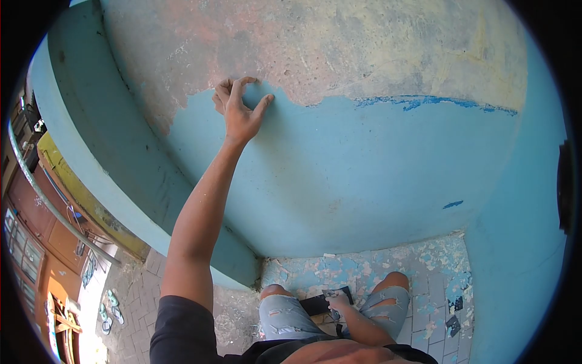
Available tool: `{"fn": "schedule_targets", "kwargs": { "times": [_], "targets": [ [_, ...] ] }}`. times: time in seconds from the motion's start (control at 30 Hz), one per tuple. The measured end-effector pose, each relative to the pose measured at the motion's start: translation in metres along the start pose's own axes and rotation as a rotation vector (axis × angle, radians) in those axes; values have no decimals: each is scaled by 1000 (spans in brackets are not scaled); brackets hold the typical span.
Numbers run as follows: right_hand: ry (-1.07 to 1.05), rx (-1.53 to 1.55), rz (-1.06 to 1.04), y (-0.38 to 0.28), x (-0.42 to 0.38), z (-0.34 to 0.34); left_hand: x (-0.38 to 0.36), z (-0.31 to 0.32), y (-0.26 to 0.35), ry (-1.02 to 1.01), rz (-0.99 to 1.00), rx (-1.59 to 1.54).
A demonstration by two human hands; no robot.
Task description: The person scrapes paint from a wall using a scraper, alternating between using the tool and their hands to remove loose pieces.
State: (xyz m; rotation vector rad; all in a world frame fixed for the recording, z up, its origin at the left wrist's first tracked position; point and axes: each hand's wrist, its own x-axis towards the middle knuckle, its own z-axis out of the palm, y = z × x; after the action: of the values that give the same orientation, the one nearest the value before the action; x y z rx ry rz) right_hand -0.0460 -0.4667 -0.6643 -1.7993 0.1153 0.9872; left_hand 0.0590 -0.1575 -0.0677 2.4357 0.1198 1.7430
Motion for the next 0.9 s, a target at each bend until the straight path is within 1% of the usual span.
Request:
{"fn": "schedule_targets", "kwargs": {
  "times": [0.13, 0.2, 0.3, 0.4, 0.63, 0.7, 0.83, 0.9],
  "targets": [
    [-25, -48, -29, 2, 4, -1, 4, -2, 1, -17, -5, 10],
    [-71, -89, -19, 3, 6, -1, 4, -3, 1, -19, -9, 15],
    [-78, -29, -28, 6, 7, 0, 5, -5, 3, -30, -14, 28],
    [-106, -78, -38, 0, 3, -4, 5, -3, 0, -17, -5, 20],
    [-70, -17, -27, 3, 4, -1, 5, -3, 1, -25, -26, 9],
    [-74, -96, -32, 5, 9, 0, 5, -4, 1, -39, -27, 19],
    [-96, -70, -55, 6, 8, -1, 5, -5, 0, -54, -17, 61],
    [-87, -85, -27, 6, 10, 0, 5, -4, -2, -44, 0, 59]
  ]
}}
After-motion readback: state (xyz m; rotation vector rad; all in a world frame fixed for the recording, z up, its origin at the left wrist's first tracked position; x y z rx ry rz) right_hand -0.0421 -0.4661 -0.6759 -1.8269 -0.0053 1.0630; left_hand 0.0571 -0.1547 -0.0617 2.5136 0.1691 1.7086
